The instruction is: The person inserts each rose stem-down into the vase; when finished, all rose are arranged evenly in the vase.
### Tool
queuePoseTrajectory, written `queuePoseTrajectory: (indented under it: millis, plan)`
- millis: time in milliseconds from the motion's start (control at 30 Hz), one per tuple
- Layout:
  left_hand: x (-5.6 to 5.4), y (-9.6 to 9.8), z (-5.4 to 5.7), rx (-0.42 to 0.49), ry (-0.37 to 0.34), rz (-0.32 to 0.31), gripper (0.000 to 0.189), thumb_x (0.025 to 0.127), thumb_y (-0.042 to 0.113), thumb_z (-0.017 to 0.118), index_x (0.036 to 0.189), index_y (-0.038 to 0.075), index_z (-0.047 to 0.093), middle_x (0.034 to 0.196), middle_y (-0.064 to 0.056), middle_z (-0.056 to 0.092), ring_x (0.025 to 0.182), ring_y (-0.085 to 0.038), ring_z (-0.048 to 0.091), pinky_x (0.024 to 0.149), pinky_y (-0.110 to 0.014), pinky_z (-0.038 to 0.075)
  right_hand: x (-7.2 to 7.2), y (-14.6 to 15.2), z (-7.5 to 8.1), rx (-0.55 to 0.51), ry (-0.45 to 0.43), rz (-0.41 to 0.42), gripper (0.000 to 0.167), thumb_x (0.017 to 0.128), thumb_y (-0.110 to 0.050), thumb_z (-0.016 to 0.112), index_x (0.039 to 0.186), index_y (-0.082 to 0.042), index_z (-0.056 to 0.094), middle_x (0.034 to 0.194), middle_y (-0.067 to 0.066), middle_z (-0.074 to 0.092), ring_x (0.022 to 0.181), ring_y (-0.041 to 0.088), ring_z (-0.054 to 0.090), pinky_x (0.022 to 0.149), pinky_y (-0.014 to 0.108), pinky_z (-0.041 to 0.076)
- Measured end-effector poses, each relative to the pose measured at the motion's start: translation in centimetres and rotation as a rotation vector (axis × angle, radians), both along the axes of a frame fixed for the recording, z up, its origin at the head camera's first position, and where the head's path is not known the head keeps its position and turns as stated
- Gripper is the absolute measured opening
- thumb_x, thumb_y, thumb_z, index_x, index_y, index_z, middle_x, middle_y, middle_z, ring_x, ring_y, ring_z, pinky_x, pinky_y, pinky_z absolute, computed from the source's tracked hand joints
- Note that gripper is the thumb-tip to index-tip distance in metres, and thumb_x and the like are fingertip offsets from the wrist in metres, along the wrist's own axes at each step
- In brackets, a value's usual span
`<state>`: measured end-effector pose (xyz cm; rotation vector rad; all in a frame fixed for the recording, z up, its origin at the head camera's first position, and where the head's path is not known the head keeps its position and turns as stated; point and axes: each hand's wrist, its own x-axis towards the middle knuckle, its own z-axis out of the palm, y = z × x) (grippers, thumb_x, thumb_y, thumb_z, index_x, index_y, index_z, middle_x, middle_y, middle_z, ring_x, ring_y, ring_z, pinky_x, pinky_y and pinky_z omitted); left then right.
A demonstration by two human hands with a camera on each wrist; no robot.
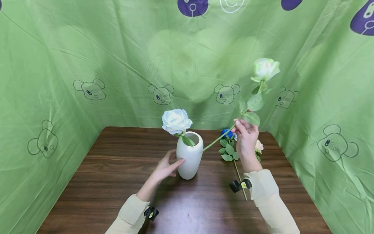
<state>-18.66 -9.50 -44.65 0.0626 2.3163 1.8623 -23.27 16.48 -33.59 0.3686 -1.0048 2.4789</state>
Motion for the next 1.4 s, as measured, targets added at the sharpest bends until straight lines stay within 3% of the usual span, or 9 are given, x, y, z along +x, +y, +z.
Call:
queuePoseTrajectory:
  millis: [133,233,367,600,733,867,1133,1233,1400]
  plan:
    - [0.0,0.0,0.0,-0.001,0.001,-0.003,0.069,0.076,0.044,0.065,0.13,0.013,0.035,0.118,-0.018,0.047,0.088,-0.033,0.058,0.049,-0.034,0.052,-0.6,-0.4,1.1,-0.038,0.059,-0.045,0.032,0.078,0.014,0.057,0.105,0.0,0.049,0.076,0.018,0.06,0.047,0.019,0.053,0.042,0.021,0.044]
    - [-0.1,0.0,0.0,0.0,0.003,-0.001,0.069,0.076,0.044,0.065,0.13,0.013,0.036,0.118,-0.017,0.047,0.088,-0.033,0.058,0.049,-0.034,0.052,-1.0,-1.0,1.5,0.045,0.074,-0.129,0.026,0.079,0.009,0.059,0.101,-0.001,0.05,0.077,0.016,0.061,0.047,0.018,0.053,0.043,0.021,0.043]
    - [0.0,0.0,0.0,0.002,0.001,0.002,0.069,0.076,0.044,0.065,0.13,0.014,0.036,0.118,-0.017,0.048,0.089,-0.033,0.058,0.049,-0.034,0.052,-1.3,-2.0,1.5,0.196,0.074,-0.157,0.029,0.081,0.007,0.058,0.106,-0.004,0.049,0.081,0.015,0.062,0.051,0.017,0.055,0.046,0.023,0.045]
    - [0.1,0.1,0.1,0.001,0.001,0.004,0.069,0.076,0.044,0.065,0.13,0.014,0.036,0.119,-0.018,0.047,0.09,-0.035,0.057,0.049,-0.034,0.052,-1.1,-4.0,-0.1,0.458,0.058,-0.059,0.055,0.082,0.006,0.057,0.129,-0.008,0.031,0.089,0.016,0.061,0.057,0.016,0.056,0.053,0.025,0.048]
    - [0.1,0.1,0.1,0.007,-0.002,0.006,0.068,0.076,0.043,0.066,0.13,0.014,0.036,0.119,-0.017,0.047,0.09,-0.036,0.057,0.051,-0.038,0.052,-1.1,-4.7,-1.4,0.603,0.064,-0.024,0.055,0.083,0.005,0.056,0.128,-0.007,0.028,0.088,0.015,0.062,0.056,0.02,0.057,0.052,0.026,0.048]
    - [0.0,0.2,0.1,0.011,-0.006,0.012,0.067,0.076,0.043,0.066,0.129,0.014,0.036,0.119,-0.015,0.047,0.089,-0.035,0.057,0.052,-0.041,0.052,-1.1,-5.2,-2.0,0.652,0.103,-0.018,0.047,0.084,0.003,0.056,0.123,-0.007,0.032,0.089,0.021,0.062,0.056,0.024,0.057,0.05,0.027,0.048]
    - [0.0,0.2,0.1,0.002,0.008,0.0,0.068,0.077,0.044,0.065,0.13,0.013,0.036,0.119,-0.017,0.046,0.088,-0.036,0.057,0.049,-0.035,0.052,-1.0,-5.3,-1.1,0.669,0.14,-0.096,0.054,0.084,0.006,0.054,0.131,-0.008,0.031,0.073,0.003,0.062,0.058,0.014,0.057,0.052,0.025,0.048]
    - [0.0,0.1,0.1,0.003,0.004,0.002,0.068,0.076,0.044,0.065,0.13,0.013,0.036,0.118,-0.017,0.047,0.088,-0.036,0.057,0.05,-0.037,0.053,-0.7,-5.4,-0.6,0.721,0.137,-0.118,0.052,0.083,0.009,0.053,0.129,-0.003,0.032,0.074,0.009,0.062,0.058,0.014,0.057,0.053,0.025,0.049]
    - [0.0,0.2,0.2,0.003,-0.006,0.01,0.068,0.076,0.044,0.066,0.129,0.015,0.036,0.117,-0.015,0.048,0.088,-0.036,0.057,0.052,-0.038,0.053,0.4,-6.3,0.0,0.933,0.22,-0.153,0.055,0.08,0.012,0.054,0.13,0.0,0.034,0.074,0.021,0.061,0.054,0.023,0.057,0.049,0.026,0.049]
